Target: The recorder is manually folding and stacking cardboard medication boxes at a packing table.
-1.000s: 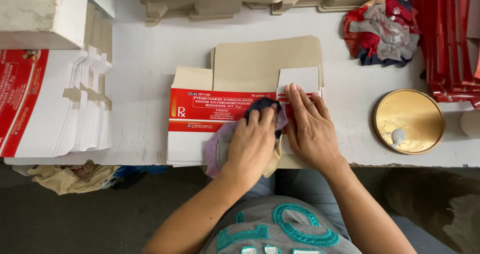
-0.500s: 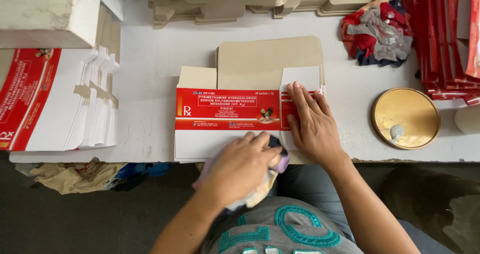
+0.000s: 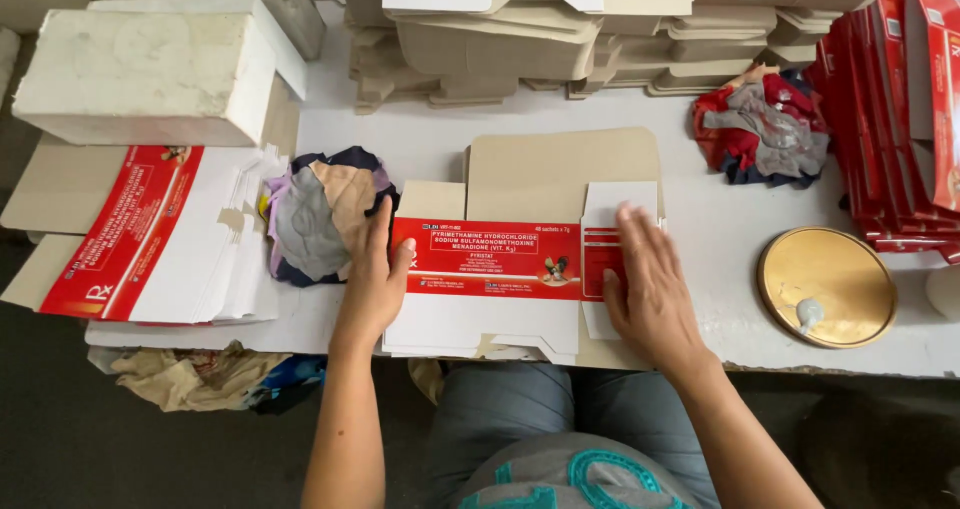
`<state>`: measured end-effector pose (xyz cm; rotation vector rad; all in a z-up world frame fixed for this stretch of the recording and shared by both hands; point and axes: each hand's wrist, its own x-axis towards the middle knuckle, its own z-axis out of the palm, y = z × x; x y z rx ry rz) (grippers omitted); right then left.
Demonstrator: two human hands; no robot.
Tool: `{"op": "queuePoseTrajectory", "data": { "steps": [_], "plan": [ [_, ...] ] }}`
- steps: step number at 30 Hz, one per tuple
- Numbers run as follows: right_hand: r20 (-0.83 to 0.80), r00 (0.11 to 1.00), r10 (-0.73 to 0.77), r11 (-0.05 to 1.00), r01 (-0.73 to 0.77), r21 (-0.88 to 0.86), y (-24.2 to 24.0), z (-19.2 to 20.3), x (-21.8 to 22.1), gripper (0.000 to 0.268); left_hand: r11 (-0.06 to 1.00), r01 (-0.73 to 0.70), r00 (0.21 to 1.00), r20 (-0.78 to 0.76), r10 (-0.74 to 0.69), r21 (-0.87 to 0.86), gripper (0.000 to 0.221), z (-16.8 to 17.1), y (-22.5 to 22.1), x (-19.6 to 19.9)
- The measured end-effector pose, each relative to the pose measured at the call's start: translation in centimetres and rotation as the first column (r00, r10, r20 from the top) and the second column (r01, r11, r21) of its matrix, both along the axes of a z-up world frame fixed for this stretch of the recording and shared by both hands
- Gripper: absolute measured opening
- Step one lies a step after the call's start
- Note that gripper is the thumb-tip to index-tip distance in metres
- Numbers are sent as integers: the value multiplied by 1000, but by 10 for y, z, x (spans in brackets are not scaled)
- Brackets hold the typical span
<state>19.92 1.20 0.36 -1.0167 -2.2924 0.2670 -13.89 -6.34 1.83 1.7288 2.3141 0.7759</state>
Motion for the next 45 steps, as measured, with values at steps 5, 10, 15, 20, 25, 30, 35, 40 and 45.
{"op": "queuePoseTrajectory", "data": {
  "steps": [5,10,15,20,25,30,35,40,45],
  "plan": [
    [119,922,-368,793,378,-478,0,18,3,102,996,53,839,537,-83,72,64,-28,1,-2],
    [106,928,-356,737,349,-579,9,21,21,101,990,66,810,573,-125,123,68,-29,-15,27],
    [-106,979,-176,873,105,-477,29,-7,49,101,992,-42,756,653,-44,115,71,-33,-55,61],
    [-181,966,-185,715,5,-699,23,6,47,110,973,-230,632,764,127,28,75,-26,-97,76],
    [-175,966,-188,679,-1,-734,-9,27,30,110,892,-452,490,833,258,-11,74,-56,-128,66],
    [-155,975,-161,715,7,-699,-18,23,31,106,838,-510,230,908,350,-193,73,-42,-141,62],
    [-247,949,-195,615,-78,-785,-10,24,38,108,921,-271,182,925,333,-279,76,-13,-137,65],
    [-560,786,-261,591,-329,-737,-6,8,50,115,986,-161,230,971,69,-32,78,-4,-128,59],
    [-733,545,-407,598,-448,-665,-1,-14,66,118,957,27,373,885,-279,290,73,25,-108,43]
  ]
}}
